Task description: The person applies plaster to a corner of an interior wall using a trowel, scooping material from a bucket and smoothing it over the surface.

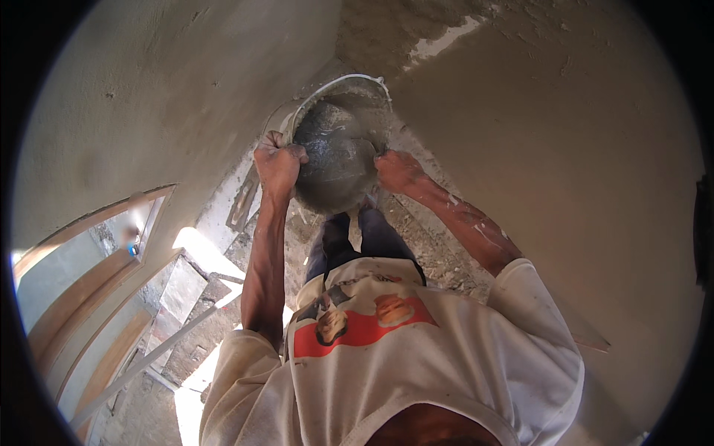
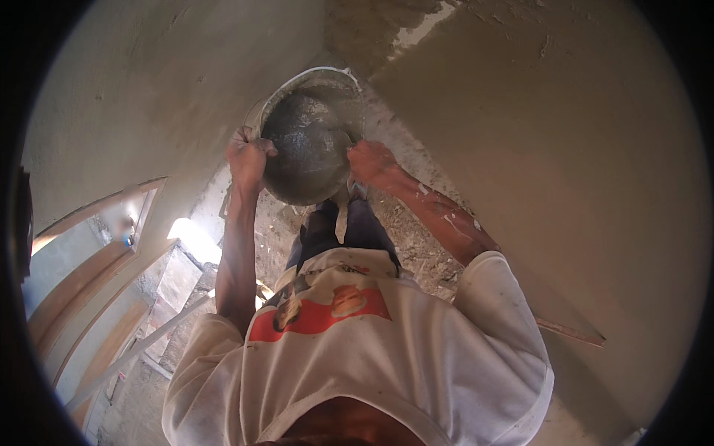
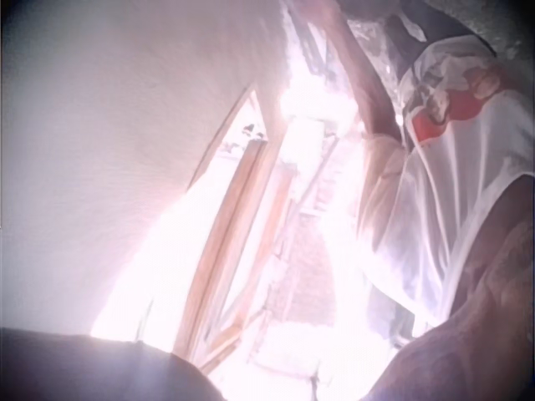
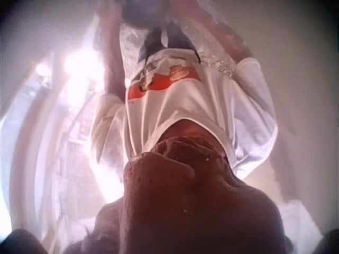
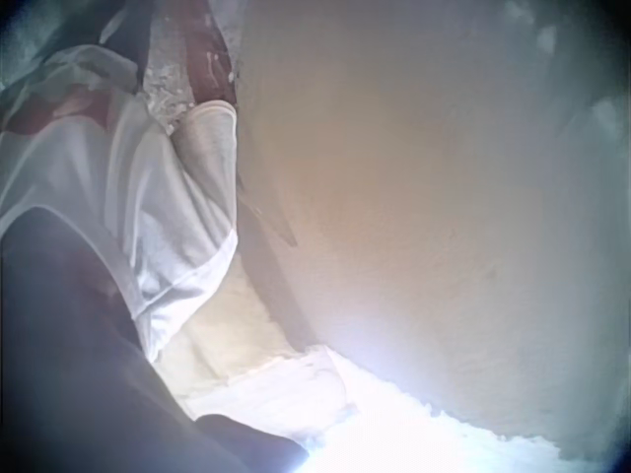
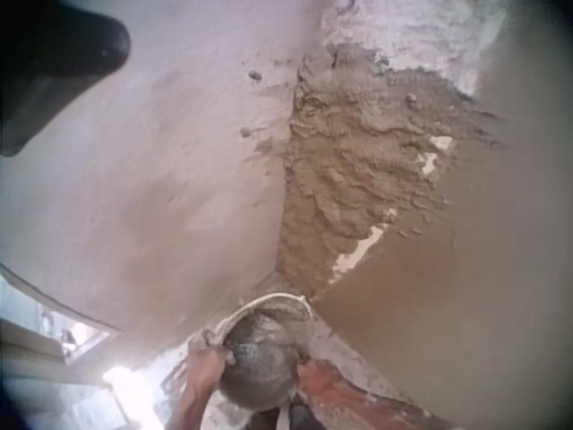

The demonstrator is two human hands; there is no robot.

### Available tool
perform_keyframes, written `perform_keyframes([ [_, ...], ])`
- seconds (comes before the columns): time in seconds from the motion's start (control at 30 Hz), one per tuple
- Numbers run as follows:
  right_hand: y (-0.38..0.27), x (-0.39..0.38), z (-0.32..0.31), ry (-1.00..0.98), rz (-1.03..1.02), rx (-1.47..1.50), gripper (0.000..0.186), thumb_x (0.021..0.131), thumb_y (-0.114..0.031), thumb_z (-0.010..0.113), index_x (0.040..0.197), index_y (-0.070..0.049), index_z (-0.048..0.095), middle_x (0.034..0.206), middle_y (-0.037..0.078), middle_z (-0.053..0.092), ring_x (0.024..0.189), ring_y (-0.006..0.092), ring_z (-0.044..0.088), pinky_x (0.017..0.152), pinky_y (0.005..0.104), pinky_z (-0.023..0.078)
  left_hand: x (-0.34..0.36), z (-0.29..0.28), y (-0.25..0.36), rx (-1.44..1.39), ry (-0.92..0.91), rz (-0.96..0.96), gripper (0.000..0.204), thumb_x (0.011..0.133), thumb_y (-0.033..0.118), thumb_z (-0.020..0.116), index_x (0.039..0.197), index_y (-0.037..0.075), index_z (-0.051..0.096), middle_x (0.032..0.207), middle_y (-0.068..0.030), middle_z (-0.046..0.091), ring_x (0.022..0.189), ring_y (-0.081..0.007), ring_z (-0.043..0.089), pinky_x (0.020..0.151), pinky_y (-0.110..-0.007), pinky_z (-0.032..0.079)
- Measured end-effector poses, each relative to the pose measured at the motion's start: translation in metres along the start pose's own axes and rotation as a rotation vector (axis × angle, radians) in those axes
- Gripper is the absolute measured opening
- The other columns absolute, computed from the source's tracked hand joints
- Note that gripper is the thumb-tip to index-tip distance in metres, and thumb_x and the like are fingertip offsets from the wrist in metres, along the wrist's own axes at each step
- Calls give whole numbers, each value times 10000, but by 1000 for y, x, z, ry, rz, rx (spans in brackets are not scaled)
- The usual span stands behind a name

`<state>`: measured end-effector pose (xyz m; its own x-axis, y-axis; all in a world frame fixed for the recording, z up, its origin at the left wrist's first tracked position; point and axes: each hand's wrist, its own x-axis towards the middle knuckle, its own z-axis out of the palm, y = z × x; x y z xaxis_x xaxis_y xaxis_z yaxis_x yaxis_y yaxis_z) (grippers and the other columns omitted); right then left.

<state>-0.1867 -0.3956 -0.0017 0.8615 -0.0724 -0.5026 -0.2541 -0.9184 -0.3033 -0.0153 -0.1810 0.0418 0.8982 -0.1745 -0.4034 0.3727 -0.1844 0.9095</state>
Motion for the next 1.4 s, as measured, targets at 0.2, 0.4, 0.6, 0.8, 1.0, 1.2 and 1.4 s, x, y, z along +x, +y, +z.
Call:
perform_keyframes([
  [0.2, -11, -2, -7, -58, -16, 117, 331, 846, -210, 710, 1108, -8, 708, 999, 263, 723, 973, 458, 706, 857, 519, 582, 5, 26, 35, -70, -75, 69, 282, 640, -88, 657, 712, 92, 453, 642, -4, 497, 559, -126, 510, 486, -308, 438],
  [0.4, -22, -13, 16, 26, -100, 280, 344, 890, -256, 699, 1124, -4, 705, 1035, 224, 741, 992, 437, 705, 860, 495, 571, 2, 29, 36, -92, -31, 42, 285, 668, -117, 642, 743, 81, 450, 654, -18, 512, 553, -142, 555, 478, -311, 452],
  [0.6, -52, -27, -3, 7, -233, 385, 369, 923, -306, 695, 1109, 12, 705, 1026, 225, 755, 974, 441, 717, 854, 495, 575, -8, -19, 3, -236, 82, -52, 224, 751, -107, 701, 861, 18, 552, 776, -79, 626, 694, -173, 622, 643, -328, 527],
  [0.8, -37, -15, 4, 37, -353, 320, 415, 923, -337, 712, 1169, -4, 687, 1077, 243, 744, 1023, 449, 706, 876, 488, 570, -41, -50, 8, -362, 218, -159, 289, 863, 61, 821, 1054, -75, 652, 976, -142, 700, 868, -216, 663, 801, -366, 560],
  [1.0, -88, -5, -99, 184, -510, 311, 335, 960, -288, 687, 1100, 15, 659, 996, 263, 706, 1007, 451, 686, 868, 496, 552, -59, -121, -71, -526, 373, -159, 325, 840, -10, 745, 1153, -67, 680, 1054, -163, 709, 932, -314, 695, 852, -479, 582],
  [1.2, -145, -31, -323, 69, -517, 539, 349, 1016, -251, 664, 1171, 61, 653, 789, 191, 678, 702, 297, 702, 630, 409, 561, -46, -182, -157, -378, 709, -224, 144, 744, -43, 558, 863, -57, 638, 740, -111, 634, 638, -248, 585, 624, -392, 467],
  [1.4, -72, 14, -515, 111, -385, 1178, 238, 1068, -173, 565, 1082, 45, 661, 671, 68, 586, 444, 121, 518, 324, 267, 442, -85, -195, -142, -125, 709, -386, 89, 787, 42, 602, 772, -6, 676, 692, -81, 626, 629, -224, 592, 564, -404, 442],
])
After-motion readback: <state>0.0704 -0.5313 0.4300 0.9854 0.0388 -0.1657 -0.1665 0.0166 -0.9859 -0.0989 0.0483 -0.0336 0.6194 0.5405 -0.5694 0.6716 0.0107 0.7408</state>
